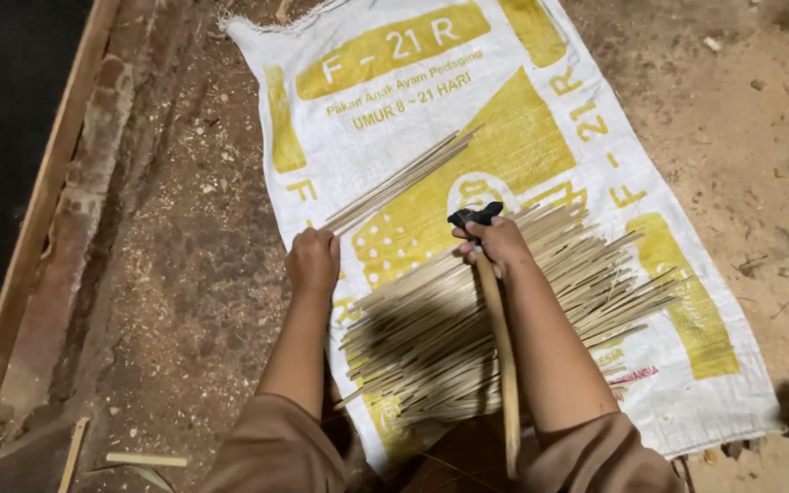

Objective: Stripping thin wooden sticks using a small handheld blade

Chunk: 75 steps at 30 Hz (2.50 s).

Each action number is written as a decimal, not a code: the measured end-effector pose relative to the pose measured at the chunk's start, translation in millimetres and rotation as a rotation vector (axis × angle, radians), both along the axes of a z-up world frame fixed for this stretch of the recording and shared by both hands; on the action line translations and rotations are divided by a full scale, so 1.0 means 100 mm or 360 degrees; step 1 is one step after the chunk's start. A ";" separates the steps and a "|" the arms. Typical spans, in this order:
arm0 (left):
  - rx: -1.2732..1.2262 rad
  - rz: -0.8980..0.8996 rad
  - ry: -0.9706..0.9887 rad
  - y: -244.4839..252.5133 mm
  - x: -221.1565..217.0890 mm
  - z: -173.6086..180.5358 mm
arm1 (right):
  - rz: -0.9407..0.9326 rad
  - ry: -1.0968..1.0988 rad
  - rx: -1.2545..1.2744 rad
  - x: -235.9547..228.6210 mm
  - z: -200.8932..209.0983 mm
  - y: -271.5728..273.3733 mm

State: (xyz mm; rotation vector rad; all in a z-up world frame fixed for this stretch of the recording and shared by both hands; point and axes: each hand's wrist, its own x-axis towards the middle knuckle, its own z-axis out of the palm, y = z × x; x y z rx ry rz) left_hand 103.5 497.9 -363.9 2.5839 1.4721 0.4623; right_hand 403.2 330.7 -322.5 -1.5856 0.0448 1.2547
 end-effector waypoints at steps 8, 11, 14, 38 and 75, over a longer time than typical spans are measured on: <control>-0.0030 0.0092 -0.0317 -0.63 0.23 0.47 | 0.0026 0.0076 0.0173 -0.44 0.89 -0.37; -0.0018 -0.0396 -0.0654 -1.43 0.28 0.90 | -0.0022 0.0129 0.0264 -0.69 1.27 -0.98; -0.0228 -0.0811 -0.0745 -2.37 0.21 1.16 | -0.0083 0.0233 0.0255 -0.98 1.61 -1.86; -0.0815 -0.0592 0.0930 -3.35 0.06 1.67 | -0.1140 0.0442 0.0541 -3.05 2.83 -5.79; -0.1049 -0.1576 -0.0465 -4.85 -1.32 3.57 | -0.1179 -0.0055 0.0685 -3.07 3.73 -5.48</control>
